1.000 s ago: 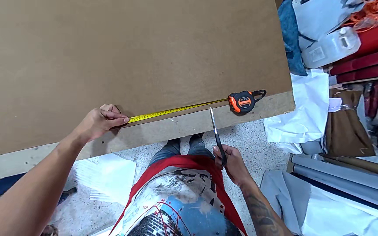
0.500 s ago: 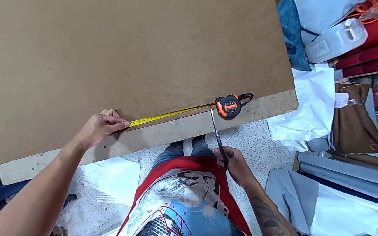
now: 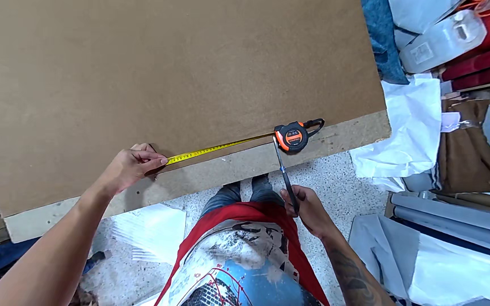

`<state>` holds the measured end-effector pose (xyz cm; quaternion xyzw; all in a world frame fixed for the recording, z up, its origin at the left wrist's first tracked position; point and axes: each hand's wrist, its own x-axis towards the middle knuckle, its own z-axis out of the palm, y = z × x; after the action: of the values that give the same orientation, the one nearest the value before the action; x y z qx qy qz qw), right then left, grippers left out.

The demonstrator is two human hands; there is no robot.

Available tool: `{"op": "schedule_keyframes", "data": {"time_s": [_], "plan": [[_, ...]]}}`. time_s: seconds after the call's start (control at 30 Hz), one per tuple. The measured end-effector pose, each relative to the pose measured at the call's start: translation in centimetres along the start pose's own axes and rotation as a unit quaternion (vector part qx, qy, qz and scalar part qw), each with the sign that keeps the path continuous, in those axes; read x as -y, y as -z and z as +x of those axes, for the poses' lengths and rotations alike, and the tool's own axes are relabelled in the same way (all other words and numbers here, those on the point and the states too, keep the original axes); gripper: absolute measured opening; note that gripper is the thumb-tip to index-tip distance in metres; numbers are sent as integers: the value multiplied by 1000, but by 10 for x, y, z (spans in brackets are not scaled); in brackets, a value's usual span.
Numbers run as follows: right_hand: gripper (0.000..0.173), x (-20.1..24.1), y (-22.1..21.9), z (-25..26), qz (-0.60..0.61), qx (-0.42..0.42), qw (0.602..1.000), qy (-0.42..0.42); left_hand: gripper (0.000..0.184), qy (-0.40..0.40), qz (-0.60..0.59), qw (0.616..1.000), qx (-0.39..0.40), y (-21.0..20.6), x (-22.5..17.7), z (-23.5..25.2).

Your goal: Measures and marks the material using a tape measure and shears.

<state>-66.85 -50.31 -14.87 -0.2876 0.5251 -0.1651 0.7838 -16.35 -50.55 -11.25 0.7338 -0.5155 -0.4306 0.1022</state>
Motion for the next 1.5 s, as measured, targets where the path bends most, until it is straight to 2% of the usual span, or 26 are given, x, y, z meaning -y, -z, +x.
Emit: {"op": "schedule_keyframes", "data": {"time_s": [0.27, 0.5, 0.67, 0.8, 0.93, 1.07, 1.37, 1.5], "plan": [[40, 2, -2, 3, 10, -2, 1000, -10, 16, 51, -35, 998, -11, -1, -7, 1], [38, 9, -8, 1, 26, -4, 999, -23, 21, 109, -160, 981, -3, 6, -30, -2], [35, 11, -10, 2, 34, -7, 999, -23, 17, 68, -201, 977, -18, -1, -83, -12], [35, 14, -12, 3, 39, -2, 999, -10, 10, 11, -215, 975, -53, -21, -136, -19], [37, 21, -12, 10, 29, -1, 1000, -9, 10, -18, -201, 977, -66, -41, -170, -18], [36, 26, -11, 10, 46, 0, 999, -17, 11, -30, -164, 983, -77, -58, -191, -11], [36, 37, -15, 16, 25, 2, 999, -26, 13, -41, -114, 992, -45, -88, -214, 17], [38, 21, 13, -18, -30, 76, 996, -41, 13, -29, -86, 995, -31, -101, -217, 25]]}}
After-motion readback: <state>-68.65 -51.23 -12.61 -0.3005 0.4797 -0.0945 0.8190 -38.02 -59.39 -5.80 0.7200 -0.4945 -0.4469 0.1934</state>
